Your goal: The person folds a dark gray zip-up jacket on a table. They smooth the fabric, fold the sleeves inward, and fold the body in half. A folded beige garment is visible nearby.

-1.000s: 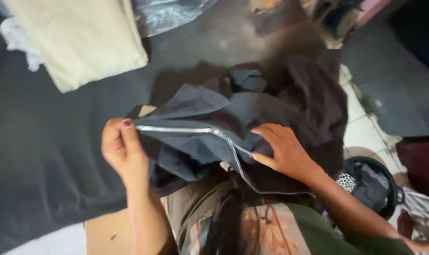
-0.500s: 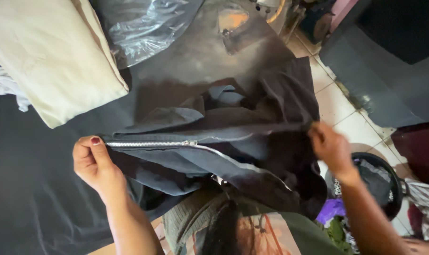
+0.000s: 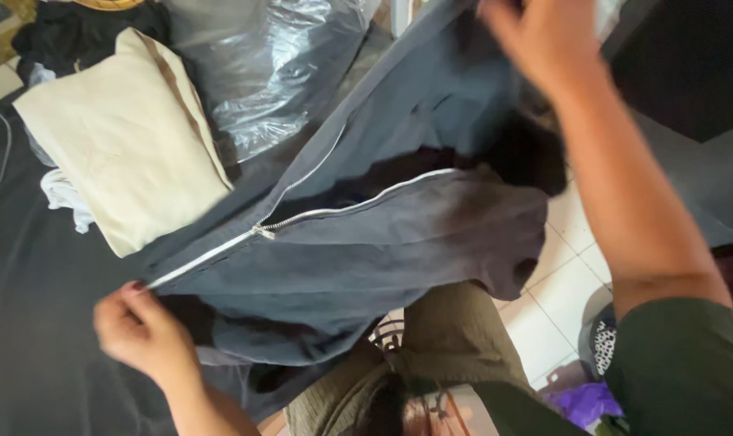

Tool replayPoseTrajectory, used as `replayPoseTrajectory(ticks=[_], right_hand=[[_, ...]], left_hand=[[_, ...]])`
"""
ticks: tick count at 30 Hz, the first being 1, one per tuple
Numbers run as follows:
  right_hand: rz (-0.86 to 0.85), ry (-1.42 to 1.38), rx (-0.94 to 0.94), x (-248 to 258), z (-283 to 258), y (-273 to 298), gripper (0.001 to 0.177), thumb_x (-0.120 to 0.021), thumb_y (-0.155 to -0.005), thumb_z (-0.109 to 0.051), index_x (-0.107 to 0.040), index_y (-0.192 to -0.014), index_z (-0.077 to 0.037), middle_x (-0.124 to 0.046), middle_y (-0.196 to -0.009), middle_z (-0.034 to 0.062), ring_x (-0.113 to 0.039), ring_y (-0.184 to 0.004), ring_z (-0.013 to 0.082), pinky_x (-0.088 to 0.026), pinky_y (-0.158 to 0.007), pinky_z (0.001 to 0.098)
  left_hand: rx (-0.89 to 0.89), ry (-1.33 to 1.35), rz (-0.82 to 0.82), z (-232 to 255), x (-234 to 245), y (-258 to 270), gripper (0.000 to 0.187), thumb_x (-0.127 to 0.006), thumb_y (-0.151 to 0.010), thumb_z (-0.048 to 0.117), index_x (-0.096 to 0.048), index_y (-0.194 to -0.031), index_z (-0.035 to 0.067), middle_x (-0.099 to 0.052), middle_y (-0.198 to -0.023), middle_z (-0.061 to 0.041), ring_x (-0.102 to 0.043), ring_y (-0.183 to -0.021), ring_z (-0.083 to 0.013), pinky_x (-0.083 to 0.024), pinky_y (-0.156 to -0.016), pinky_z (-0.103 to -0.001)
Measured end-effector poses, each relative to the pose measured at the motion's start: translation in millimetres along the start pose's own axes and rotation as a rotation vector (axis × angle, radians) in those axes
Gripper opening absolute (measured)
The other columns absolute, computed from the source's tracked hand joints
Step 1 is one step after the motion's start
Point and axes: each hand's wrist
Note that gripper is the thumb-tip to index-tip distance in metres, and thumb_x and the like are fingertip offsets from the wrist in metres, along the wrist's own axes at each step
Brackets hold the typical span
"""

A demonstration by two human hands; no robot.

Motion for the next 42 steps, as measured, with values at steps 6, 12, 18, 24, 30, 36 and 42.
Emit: replayPoseTrajectory(ticks=[6, 12, 18, 24, 30, 36, 42], right_hand=[[-0.336, -0.063, -0.131, -40.5, -54.0, 78.1, 0.039, -0.08, -0.089, -0.026, -0.071, -0.123, -0.011, -0.068, -0.107, 0.0109, -0.062, -0.107, 0.033, -0.039, -0.101, 0.0484], [-0.241, -0.134, -0.351, -66.0, -30.4, 161.5, 0.044, -0.078, -0.093, -0.03, -0.067, -0.125, -0.002, -0.067, -0.124, 0.0172, -0.06, -0.118, 0.0382, -0.046, -0.099, 0.0481], [-0.21, -0.201, -0.324, -77.6, -32.5, 161.1, 0.036, -0.074, -0.099, -0.03, -0.068, -0.125, -0.005, -0.071, -0.124, 0.0161, -0.065, -0.118, 0.0371, -0.046, -0.105, 0.0463], [-0.363, -0.276, -0.51, -94.1, -34.8, 140.3, 0.055, -0.073, -0.095, -0.043, -0.066, -0.128, 0.0, -0.071, -0.113, 0.0172, -0.067, -0.106, 0.0343, -0.051, -0.086, 0.0407], [-0.779, -0.181, -0.753, -88.1, -34.0, 134.0, 0.053, -0.072, -0.088, -0.059, -0.079, -0.092, -0.007, -0.074, -0.081, 0.0149, -0.072, -0.081, 0.0313, -0.053, -0.075, 0.0405], [-1.018, -0.112, -0.433, -85.3, -33.4, 127.1, 0.04, -0.072, -0.082, -0.05, -0.08, -0.089, -0.012, -0.076, -0.084, 0.0102, -0.071, -0.079, 0.0306, -0.053, -0.068, 0.0428], [-0.522, -0.345, -0.37, -59.9, -61.6, 104.5, 0.01, -0.07, -0.098, -0.02, -0.074, -0.096, -0.012, -0.074, -0.099, 0.0065, -0.07, -0.082, 0.0273, -0.053, -0.077, 0.0389]], left_hand=[[0.26, -0.463, -0.378, -52.6, -7.5, 38.4, 0.02, -0.074, -0.098, 0.021, -0.069, -0.103, 0.003, -0.069, -0.106, -0.019, -0.064, -0.099, -0.0422, -0.049, -0.082, -0.05], [-0.02, -0.285, -0.346, -42.2, -34.7, 37.3, 0.025, -0.072, -0.097, 0.015, -0.066, -0.118, 0.003, -0.067, -0.131, -0.019, -0.061, -0.122, -0.0405, -0.047, -0.106, -0.049], [-0.104, -0.244, -0.475, -41.2, -108.6, 54.9, 0.037, -0.067, -0.095, 0.023, -0.066, -0.127, 0.004, -0.063, -0.139, -0.019, -0.055, -0.133, -0.0386, -0.035, -0.115, -0.055], [-0.126, -0.424, -0.553, -58.6, -130.8, 86.2, 0.046, -0.056, -0.102, 0.031, -0.062, -0.139, 0.004, -0.058, -0.149, -0.015, -0.048, -0.142, -0.035, -0.027, -0.12, -0.055], [-0.105, -0.377, -0.557, -62.4, -127.4, 84.5, 0.045, -0.057, -0.102, 0.03, -0.062, -0.138, 0.004, -0.058, -0.149, -0.015, -0.047, -0.143, -0.0347, -0.028, -0.12, -0.054], [-0.097, -0.37, -0.552, -55.5, -126.5, 81.6, 0.044, -0.059, -0.101, 0.029, -0.063, -0.137, 0.003, -0.059, -0.148, -0.015, -0.048, -0.142, -0.0348, -0.029, -0.119, -0.054], [-0.099, -0.366, -0.544, -57.7, -126.4, 80.6, 0.044, -0.06, -0.101, 0.028, -0.064, -0.136, 0.003, -0.059, -0.147, -0.015, -0.048, -0.141, -0.0352, -0.029, -0.118, -0.054]])
Point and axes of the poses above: each hand's wrist, its own y-axis away from the middle knuckle, its own x-axis out of the back of the hand, z = x × y
